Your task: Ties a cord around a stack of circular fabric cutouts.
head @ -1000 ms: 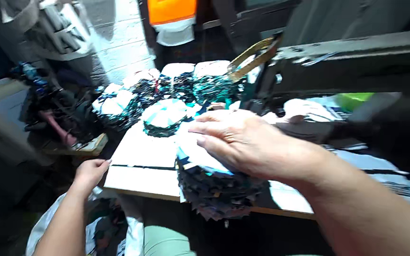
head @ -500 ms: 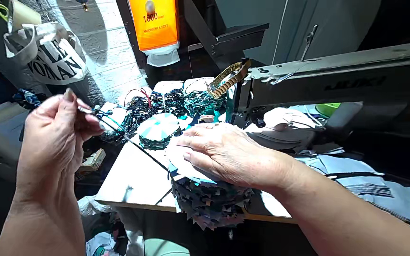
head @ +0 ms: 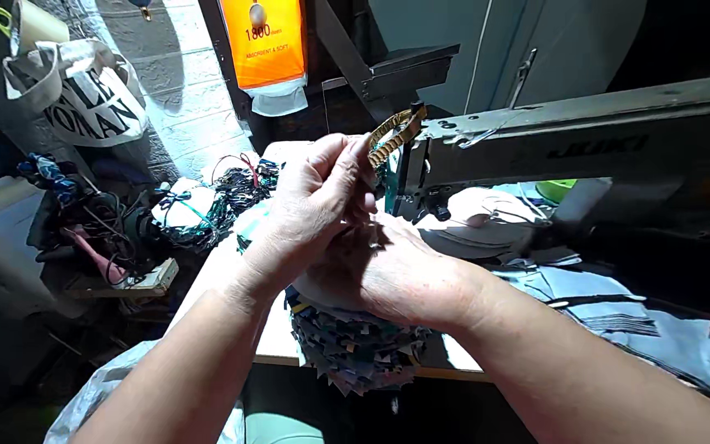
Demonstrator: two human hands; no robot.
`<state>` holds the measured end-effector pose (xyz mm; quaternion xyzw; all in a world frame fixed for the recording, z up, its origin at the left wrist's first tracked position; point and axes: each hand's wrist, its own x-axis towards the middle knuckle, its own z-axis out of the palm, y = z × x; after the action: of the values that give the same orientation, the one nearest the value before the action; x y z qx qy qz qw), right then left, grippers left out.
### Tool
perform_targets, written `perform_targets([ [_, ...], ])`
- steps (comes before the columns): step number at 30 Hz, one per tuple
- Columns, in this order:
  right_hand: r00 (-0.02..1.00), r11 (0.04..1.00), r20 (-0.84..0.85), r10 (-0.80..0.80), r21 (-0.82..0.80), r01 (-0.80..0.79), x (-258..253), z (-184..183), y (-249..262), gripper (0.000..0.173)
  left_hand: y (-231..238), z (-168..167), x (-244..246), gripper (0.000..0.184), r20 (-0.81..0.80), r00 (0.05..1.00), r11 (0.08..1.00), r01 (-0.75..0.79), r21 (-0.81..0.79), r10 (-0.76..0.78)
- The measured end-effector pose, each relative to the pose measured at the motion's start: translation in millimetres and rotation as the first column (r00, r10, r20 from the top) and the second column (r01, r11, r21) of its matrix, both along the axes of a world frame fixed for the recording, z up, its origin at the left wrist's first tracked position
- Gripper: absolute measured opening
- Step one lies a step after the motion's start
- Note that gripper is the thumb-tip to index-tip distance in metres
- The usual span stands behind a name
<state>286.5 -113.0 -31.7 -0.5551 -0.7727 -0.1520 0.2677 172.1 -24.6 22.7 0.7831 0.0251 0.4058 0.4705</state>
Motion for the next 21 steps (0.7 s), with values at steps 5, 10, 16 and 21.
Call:
perform_targets([
  [5,0.987,0.985,-0.044,-0.152,-0.089,0.148,-5,2,-1,0.045,10,-25,8,0.03,0.108,0.994,0.976,0.042,-0.213,-0.019],
  [10,0.916,0.939,-0.393,-0.074,-0.336,-0.068,14,18,-8,0.036,6,-32,6,0.024,0.153,0.986,0.946,0.114,-0.305,-0.07],
  [16,0.845,0.93,-0.521,0.123,-0.238,-0.281,60,7,-15,0.052,3,-36,6,0.022,0.008,1.0,0.986,0.001,-0.166,0.0],
  [21,0.905,0.962,-0.419,0.07,-0.211,-0.172,53,-4,-16,0.032,4,-26,2,0.025,-0.166,0.984,0.996,-0.056,0.071,0.068],
])
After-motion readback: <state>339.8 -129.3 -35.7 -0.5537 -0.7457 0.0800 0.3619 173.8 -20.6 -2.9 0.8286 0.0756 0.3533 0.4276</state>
